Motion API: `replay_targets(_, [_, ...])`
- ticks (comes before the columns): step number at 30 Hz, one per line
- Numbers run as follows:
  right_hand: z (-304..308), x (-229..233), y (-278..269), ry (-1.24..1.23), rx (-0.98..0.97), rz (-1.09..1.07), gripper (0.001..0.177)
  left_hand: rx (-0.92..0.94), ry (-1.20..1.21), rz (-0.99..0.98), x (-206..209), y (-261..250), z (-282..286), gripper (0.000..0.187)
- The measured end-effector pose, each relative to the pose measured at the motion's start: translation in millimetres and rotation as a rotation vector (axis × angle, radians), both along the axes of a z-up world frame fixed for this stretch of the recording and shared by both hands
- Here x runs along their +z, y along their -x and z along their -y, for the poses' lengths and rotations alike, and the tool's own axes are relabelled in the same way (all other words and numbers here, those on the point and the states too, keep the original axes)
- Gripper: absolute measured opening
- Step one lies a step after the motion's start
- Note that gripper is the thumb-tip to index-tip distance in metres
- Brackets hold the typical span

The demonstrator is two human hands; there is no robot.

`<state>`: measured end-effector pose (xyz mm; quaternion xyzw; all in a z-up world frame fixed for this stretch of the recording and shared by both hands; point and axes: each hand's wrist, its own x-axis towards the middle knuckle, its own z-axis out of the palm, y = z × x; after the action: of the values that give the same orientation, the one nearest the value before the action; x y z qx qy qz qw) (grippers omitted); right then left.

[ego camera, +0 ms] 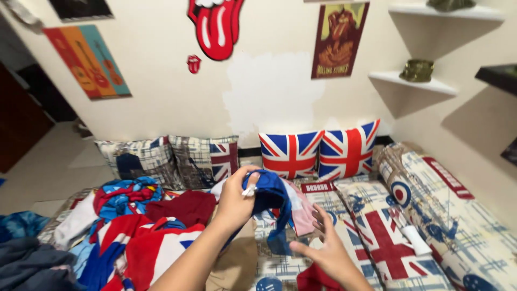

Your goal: Sorting and arranging various pieces of clothing and blankets in a bedroom.

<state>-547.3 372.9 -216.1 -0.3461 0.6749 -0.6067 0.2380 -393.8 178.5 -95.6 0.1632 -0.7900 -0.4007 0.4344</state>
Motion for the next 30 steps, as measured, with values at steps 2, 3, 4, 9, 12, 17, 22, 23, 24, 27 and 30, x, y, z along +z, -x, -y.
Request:
replay_targets(2, [14,11,-9,0.049,0.051,-0.15,0.118,0.006,-0.057,0.034,21,-3,-3,0.025])
replay_targets(3, [22,18,-14,0.126,0.092,-0.145,0.124,-0.025,-0.055,-0.017,30,-3,-3,0.026])
replay_targets(4, [31,26,-20,0.204,0.134,-0.139,0.129,-0.057,-0.053,-0.068,38,-4,-3,0.026])
replay_targets(9, [61,45,-11,0.102,0.056,-0.218,0.088,-0.23,-0.169,-0.238,97,-11,-14,0.024])
replay_targets(12, [68,93,-4,-0.035,-0.164,0.032,0.056,-0.234,-0.173,-0.29,110,-3,4,0.027])
replay_targets(17, [51,154,48,0.259,-0.348,-0.271,0.036,-0.011,-0.083,-0.142,111,-12,40,0.036])
replay_targets(22, [16,260,28,0.325,-0.316,-0.407,0.025,-0.328,-0.204,-0.187,106,-41,54,0.059])
replay_targets(23, [14,277,17,0.322,-0.341,-0.414,0.025,-0.354,-0.204,-0.187,111,-46,53,0.059])
replay_targets(24, [13,295,7,0.275,-0.353,-0.479,0.02,-0.203,0.209,-0.101,116,-51,52,0.072])
replay_targets(27, [12,330,-19,0.198,-0.393,-0.581,0.012,-0.082,0.515,0.047,102,-47,65,0.073])
replay_targets(30, [7,339,-30,0.14,-0.444,-0.586,0.012,-0.16,0.293,0.2,58,-30,102,0.045])
